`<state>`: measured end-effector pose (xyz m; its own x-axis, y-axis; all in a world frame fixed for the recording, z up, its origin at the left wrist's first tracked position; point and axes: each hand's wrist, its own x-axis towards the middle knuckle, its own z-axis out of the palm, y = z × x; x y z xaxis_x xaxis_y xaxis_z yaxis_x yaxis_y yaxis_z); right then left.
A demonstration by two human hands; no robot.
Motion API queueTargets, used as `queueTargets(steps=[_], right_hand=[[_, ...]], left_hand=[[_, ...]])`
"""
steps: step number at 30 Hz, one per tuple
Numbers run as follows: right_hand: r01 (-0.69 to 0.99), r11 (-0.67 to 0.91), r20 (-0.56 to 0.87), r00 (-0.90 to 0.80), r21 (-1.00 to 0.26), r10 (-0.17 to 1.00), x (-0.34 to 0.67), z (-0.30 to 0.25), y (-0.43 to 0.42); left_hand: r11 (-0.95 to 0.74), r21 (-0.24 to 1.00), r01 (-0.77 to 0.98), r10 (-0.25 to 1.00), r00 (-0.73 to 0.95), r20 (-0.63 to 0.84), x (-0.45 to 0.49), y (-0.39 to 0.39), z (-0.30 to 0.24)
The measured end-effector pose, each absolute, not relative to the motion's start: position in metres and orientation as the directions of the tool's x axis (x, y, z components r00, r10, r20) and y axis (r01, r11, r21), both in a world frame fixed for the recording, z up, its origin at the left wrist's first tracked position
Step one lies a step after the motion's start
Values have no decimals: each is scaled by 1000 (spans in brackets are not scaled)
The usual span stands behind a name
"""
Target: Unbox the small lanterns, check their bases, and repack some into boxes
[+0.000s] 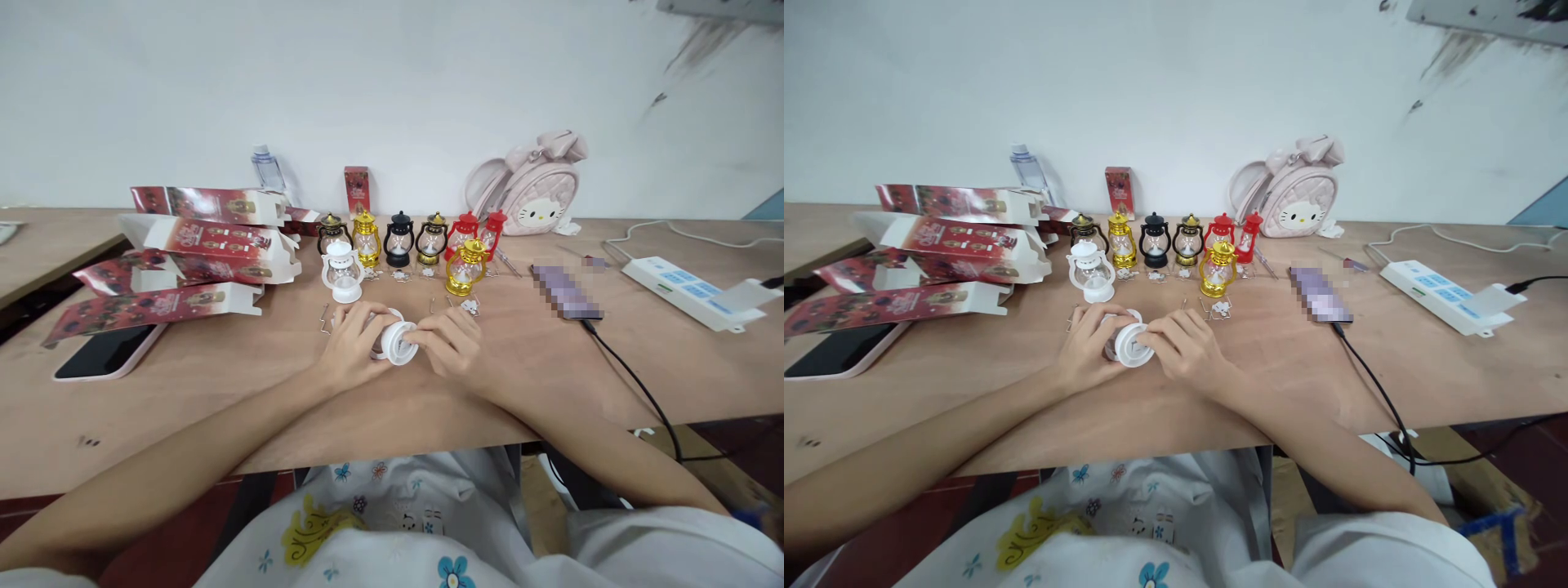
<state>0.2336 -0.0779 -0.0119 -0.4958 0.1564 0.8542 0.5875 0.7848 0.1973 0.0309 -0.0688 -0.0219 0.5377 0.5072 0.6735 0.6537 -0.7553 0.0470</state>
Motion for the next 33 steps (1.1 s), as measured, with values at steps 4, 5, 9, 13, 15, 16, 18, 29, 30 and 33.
queueTargets(steps=[4, 5, 9, 13, 15, 16, 18, 29, 30, 33], right_hand=[[587, 792, 862, -478, 171, 169, 233, -14, -78], [594, 787, 863, -473, 164, 177, 233, -14, -78], [619, 767, 857, -477, 169, 195, 232, -14, -79], [633, 748, 862, -476, 197, 176, 231, -12, -80], [643, 738, 862, -475, 203, 177, 230, -11, -81], [648, 734, 862, -474, 205, 178, 230, -11, -81], [653, 729, 864, -471, 204, 180, 230, -10, -81], [551, 824, 829, -519, 135, 211, 234, -5, -82], [546, 830, 828, -514, 115, 224, 234, -5, -82], [528, 849, 823, -494, 29, 279, 234, -4, -83]], left_hand=[[-755, 52, 653, 510, 536, 672, 31, -69, -22], [-756, 51, 653, 508, 536, 675, 31, -69, -22], [-756, 55, 653, 512, 536, 671, 31, -69, -21], [-758, 60, 649, 511, 534, 674, 32, -69, -21], [-761, 60, 646, 508, 536, 674, 32, -69, -20], [-762, 61, 645, 508, 537, 674, 32, -69, -21], [-763, 59, 644, 506, 538, 674, 32, -69, -21], [-777, 14, 629, 463, 556, 691, 32, -70, -22], [-777, 13, 630, 463, 557, 690, 32, -70, -22], [-773, 15, 635, 477, 564, 674, 32, -70, -22]])
